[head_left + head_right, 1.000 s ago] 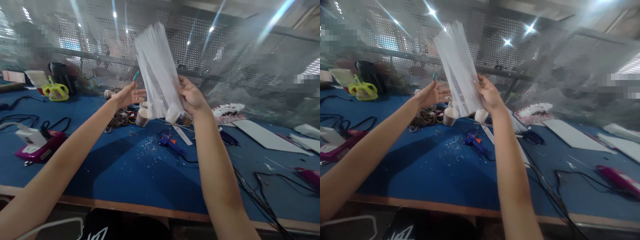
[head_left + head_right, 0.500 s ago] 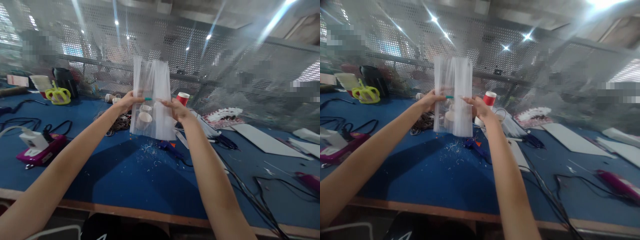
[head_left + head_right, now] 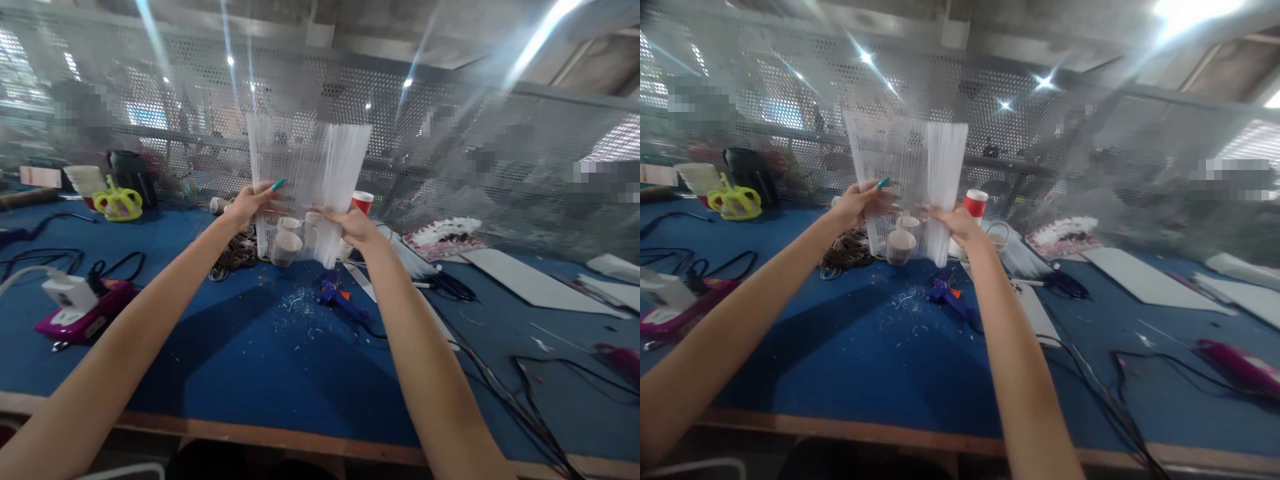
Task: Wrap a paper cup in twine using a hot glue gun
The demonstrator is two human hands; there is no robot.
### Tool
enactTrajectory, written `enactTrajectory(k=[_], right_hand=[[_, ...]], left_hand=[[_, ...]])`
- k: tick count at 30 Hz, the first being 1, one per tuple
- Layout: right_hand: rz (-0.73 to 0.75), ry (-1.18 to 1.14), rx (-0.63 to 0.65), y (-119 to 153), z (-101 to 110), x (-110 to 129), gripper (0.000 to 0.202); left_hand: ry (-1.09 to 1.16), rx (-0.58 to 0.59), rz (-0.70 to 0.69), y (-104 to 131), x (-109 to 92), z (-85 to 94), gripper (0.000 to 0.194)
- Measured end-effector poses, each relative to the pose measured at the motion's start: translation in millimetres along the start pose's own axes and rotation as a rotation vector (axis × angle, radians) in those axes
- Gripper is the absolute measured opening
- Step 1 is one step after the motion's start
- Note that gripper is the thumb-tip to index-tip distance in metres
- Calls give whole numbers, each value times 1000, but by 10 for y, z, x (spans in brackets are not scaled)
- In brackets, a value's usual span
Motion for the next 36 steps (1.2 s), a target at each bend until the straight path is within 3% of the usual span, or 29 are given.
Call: enactTrajectory(k=[11,20,29,32,36], right_hand=[[-49,-32,-107,29,139,-55,23],[-119,-45,-54,26,160,-90,20],[-105,-29,-132,9,249,-108,10],[-115,4,-136,1,274,-140,13],[-144,6,-98,21,198,-163,20]], left_hand=[[32,-106,-37,-49,-48,251,23],[86,-232,-64,14,-150,539,23],[181,-337,-41,4,-84,776,18],[191,-342,-22,-4,-40,805,12],[116,-296,3,2,-21,704,8]])
Point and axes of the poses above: each hand's wrist, its own y-axis away from the middle knuckle, its own z-axis out of the back of the hand, x = y × z, the point moved 9 cm from there along -y, towards the middle knuckle, and after that the axes turned 11 degrees about z, right-handed, at the moved point
